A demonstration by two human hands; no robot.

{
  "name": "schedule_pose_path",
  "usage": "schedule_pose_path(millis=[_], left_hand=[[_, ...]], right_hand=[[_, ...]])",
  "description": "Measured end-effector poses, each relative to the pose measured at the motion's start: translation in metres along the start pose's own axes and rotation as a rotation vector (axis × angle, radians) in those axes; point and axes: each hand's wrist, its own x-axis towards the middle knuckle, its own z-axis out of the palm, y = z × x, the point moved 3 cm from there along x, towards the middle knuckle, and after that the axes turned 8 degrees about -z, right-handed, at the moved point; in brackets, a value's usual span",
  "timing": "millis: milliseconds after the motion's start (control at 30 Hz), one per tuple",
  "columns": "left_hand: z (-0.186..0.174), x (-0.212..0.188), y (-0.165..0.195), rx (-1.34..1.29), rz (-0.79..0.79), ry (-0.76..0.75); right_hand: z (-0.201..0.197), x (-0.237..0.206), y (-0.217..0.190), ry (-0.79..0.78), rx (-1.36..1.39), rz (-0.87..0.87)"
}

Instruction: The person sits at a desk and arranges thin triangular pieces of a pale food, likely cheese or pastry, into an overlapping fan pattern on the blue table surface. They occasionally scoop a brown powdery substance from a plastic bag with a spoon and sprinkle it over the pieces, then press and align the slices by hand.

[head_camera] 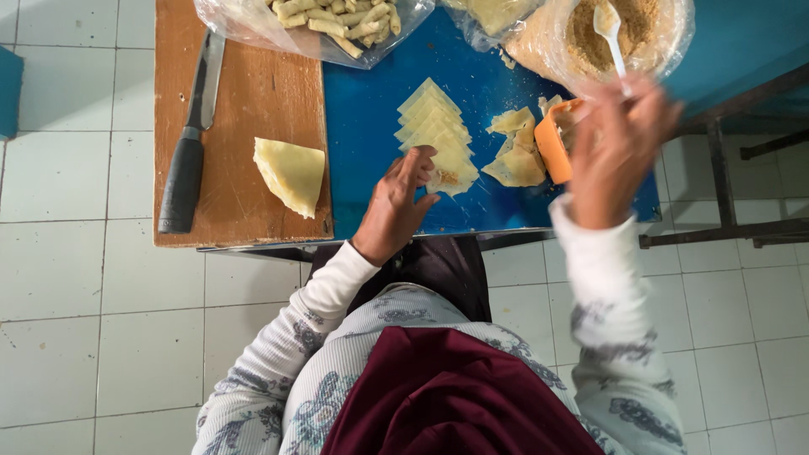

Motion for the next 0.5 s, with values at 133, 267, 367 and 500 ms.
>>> schedule_pose_path(millis=[133,267,367,500], left_hand=[[0.003,-0.005,-0.001,0.061,-0.231,-0.115],[0.003,0.000,0.003,0.058,-0.256,-0.127],[0.001,0.004,0.007,0.077,-0.219,-0.115],[0.000,0.005,0.009,0.052,-0.280,-0.159]], right_hand=[[0.014,-0.031,-0.060,-0.321,0.302,-0.005],[0.026,-0.031,-0.078,-0.318,0.243,-0.068],[0.029,-0.029,-0.079,-0.298,0.283,-0.020],[0.031,-0.030,-0.082,-0.233,0.348,-0.015]])
